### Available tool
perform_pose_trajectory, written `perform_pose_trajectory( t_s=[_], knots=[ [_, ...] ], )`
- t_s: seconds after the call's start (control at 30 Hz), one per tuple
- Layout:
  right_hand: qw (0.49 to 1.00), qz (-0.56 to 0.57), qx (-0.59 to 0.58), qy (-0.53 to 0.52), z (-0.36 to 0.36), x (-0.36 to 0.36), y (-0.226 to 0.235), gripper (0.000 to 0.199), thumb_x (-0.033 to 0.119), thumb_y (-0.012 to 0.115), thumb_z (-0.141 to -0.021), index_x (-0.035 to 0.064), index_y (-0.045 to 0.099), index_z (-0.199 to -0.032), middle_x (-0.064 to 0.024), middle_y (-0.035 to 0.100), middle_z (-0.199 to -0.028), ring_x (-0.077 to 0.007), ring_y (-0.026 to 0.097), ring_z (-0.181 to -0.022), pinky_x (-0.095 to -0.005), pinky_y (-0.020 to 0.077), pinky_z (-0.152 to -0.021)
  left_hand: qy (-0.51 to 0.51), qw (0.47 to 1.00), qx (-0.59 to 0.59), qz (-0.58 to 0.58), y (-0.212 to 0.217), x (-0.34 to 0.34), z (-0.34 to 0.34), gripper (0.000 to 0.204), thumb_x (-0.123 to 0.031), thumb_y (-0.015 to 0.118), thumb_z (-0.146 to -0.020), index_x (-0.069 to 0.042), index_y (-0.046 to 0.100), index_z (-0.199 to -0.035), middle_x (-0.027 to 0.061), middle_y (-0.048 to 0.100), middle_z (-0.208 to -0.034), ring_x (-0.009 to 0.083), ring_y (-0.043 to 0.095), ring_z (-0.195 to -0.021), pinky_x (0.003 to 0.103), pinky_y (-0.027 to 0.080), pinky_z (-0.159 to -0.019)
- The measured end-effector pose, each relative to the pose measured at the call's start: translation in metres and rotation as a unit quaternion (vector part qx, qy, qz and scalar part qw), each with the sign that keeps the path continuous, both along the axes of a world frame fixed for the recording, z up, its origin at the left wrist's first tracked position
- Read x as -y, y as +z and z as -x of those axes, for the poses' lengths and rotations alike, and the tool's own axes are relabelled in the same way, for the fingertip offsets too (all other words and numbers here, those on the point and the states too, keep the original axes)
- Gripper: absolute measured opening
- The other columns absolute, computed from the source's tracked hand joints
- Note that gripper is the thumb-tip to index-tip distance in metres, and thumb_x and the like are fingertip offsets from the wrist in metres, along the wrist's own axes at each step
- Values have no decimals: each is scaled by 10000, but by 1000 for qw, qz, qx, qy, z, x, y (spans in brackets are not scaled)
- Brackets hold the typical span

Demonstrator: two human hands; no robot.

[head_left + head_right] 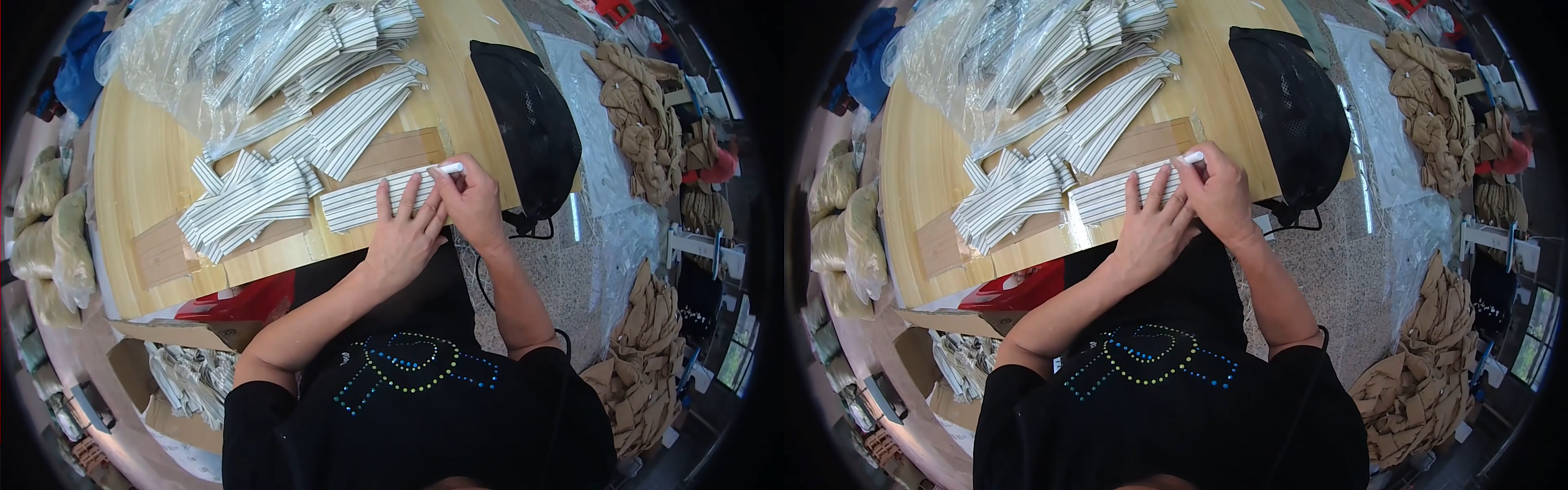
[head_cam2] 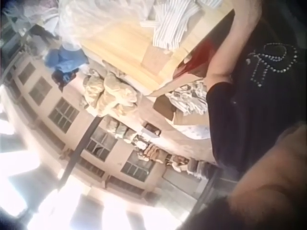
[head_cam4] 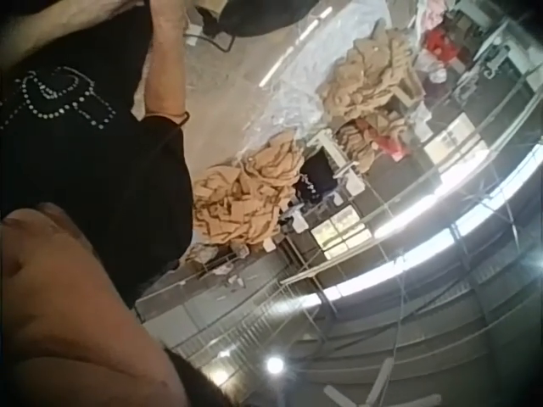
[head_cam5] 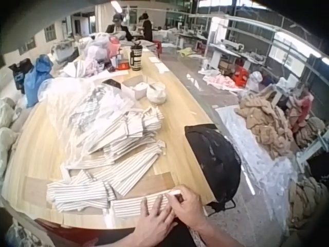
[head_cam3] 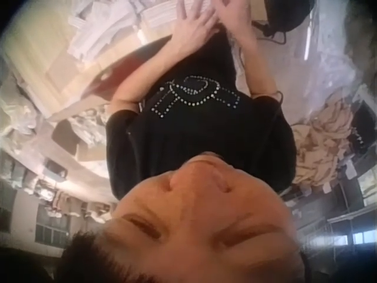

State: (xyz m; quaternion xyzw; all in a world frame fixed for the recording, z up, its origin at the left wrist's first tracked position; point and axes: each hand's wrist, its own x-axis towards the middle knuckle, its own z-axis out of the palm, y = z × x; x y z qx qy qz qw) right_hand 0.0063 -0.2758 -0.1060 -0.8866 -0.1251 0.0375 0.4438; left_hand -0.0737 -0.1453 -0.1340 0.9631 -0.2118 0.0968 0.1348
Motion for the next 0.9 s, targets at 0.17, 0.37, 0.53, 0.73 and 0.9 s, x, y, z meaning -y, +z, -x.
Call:
perform_pose_trajectory(
  t_s=[0.17, 0.37, 0.53, 0.73, 0.9],
  knots=[
    [989, -84, 35, 115, 6, -17, 4, 149, 59, 650, -881, -20, 591, -992, -110, 632, -891, -155, 603, -715, -288, 492, -642, 1, 1000, -19, 3, -4, 1, 3, 459, -362, 595, -878, -127, 612, -1271, 87, 511, -1349, 387, 347, -1341, 762, 189, -1015],
    [993, -6, 46, 109, 4, -27, 4, 147, 68, 658, -831, -8, 604, -945, -126, 621, -874, -277, 605, -778, -367, 483, -702, 0, 1000, -12, 20, -3, 1, 3, 427, -345, 578, -884, -136, 631, -1253, 83, 523, -1326, 380, 361, -1332, 769, 179, -1014],
    [987, -101, 13, 122, 16, -50, 10, 139, 63, 664, -842, -6, 616, -953, -118, 625, -890, -254, 616, -828, -345, 491, -717, 23, 991, -95, 94, -11, 4, -3, 487, -258, 562, -882, -84, 525, -1336, 143, 504, -1324, 330, 355, -1357, 730, 203, -1021],
    [976, -19, 98, 192, 12, -63, 5, 117, 104, 678, -799, 44, 629, -886, -100, 611, -818, -312, 585, -840, -395, 449, -738, 31, 998, 16, 49, -26, 10, 0, 472, -202, 566, -862, -65, 521, -1312, 135, 511, -1308, 289, 389, -1328, 622, 264, -1045],
    [996, -41, -21, 72, -1, -63, 16, 116, 96, 613, -872, 15, 624, -955, -118, 657, -782, -328, 630, -736, -394, 490, -671, 19, 990, 20, 138, -10, -4, -5, 364, -163, 576, -830, -56, 611, -1175, 119, 541, -1232, 284, 438, -1247, 520, 317, -1030]
  ],
)
